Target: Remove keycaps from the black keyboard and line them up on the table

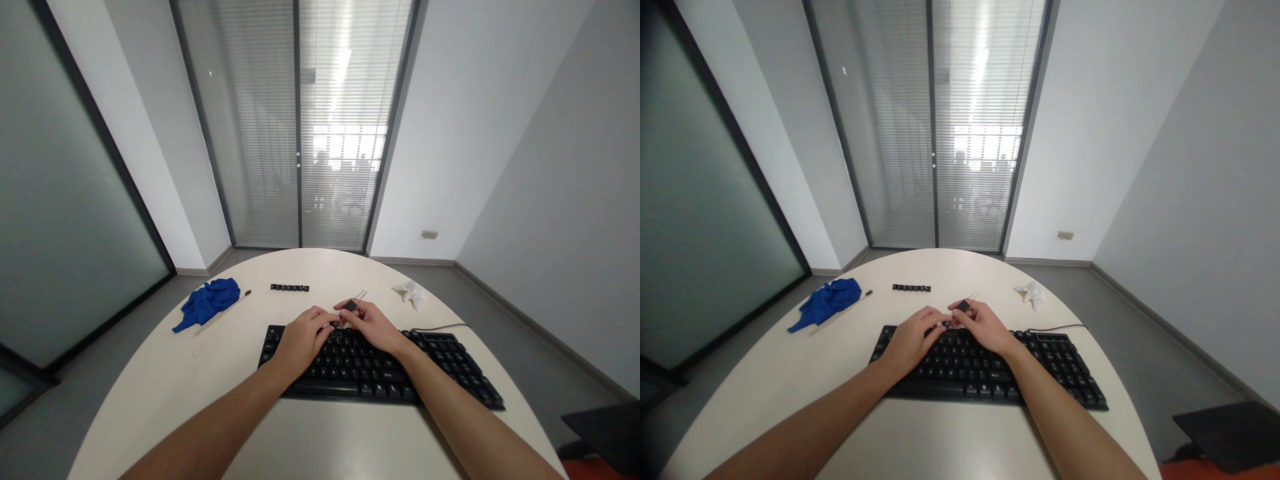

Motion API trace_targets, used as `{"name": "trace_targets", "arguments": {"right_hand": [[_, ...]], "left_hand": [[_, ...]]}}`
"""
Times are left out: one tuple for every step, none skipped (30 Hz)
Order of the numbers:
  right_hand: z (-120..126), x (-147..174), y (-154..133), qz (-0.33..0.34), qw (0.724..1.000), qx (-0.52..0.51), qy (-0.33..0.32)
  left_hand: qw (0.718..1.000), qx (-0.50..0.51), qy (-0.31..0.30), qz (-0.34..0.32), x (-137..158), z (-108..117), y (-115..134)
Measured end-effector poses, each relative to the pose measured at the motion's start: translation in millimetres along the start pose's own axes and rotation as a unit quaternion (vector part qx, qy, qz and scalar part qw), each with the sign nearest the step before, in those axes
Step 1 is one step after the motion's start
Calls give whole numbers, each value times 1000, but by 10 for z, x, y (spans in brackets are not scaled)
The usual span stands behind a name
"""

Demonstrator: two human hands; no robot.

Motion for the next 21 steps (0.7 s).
{"name": "trace_targets", "arguments": {"right_hand": [[1, 0, 1, 1, 1000, 1, 0], [1, -1, 3, 2, 1000, 2, -1], [2, -1, 6, 4, 1000, 4, -1], [2, -1, 9, 5, 1000, 5, -2], [2, -1, 12, 6, 1000, 5, -3], [2, -2, 15, 6, 1000, 3, -5], [1, -2, 18, 7, 1000, 1, -5], [1, -2, 21, 7, 1000, -2, -6], [0, -3, 23, 7, 1000, -2, -6], [-1, -4, 23, 8, 1000, -2, -7], [-2, -4, 22, 9, 1000, 0, -8], [-3, -5, 19, 10, 1000, 3, -8], [-3, -6, 15, 11, 1000, 5, -9], [-3, -6, 10, 13, 1000, 6, -8], [-4, -6, 5, 14, 1000, 7, -9], [-3, -7, 2, 13, 1000, 10, -9], [-2, -7, -1, 14, 1000, 13, -9], [-2, -8, -4, 14, 1000, 16, -9], [-2, -10, -4, 16, 1000, 18, -10], [-3, -11, -3, 17, 1000, 18, -10], [-4, -14, 1, 18, 1000, 16, -10]], "left_hand": [[1000, 2, 0, 0, 1, 2, 0], [1000, 4, -1, -1, 1, 2, -1], [1000, 5, -1, -1, 2, 1, -3], [1000, 7, -1, -2, 2, 0, -5], [1000, 7, -1, -2, 2, -2, -8], [1000, 7, -2, -3, 2, -4, -11], [1000, 6, -2, -3, 2, -6, -13], [1000, 6, -4, -3, 1, -8, -14], [1000, 6, -6, -4, 1, -10, -14], [1000, 7, -9, -4, 0, -11, -12], [1000, 9, -11, -5, -1, -11, -10], [1000, 11, -13, -5, -1, -10, -7], [1000, 13, -15, -4, -2, -7, -3], [1000, 14, -16, -4, -3, -4, 2], [1000, 16, -17, -4, -3, -2, 6], [1000, 18, -18, -4, -3, 1, 12], [1000, 21, -21, -6, -2, 2, 18], [999, 23, -24, -9, -1, 2, 24], [999, 26, -28, -13, 0, 0, 30], [999, 28, -30, -16, 1, -2, 35], [999, 32, -29, -18, 1, -2, 38]]}}
Point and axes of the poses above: each hand's wrist, its own x-axis away from the middle knuckle, its own z-axis out of the back of the hand, y = z × x, the point moved 4 cm from there along -x, towards the middle knuckle, and after that the axes turned 8 degrees about z, right-handed, at the moved point
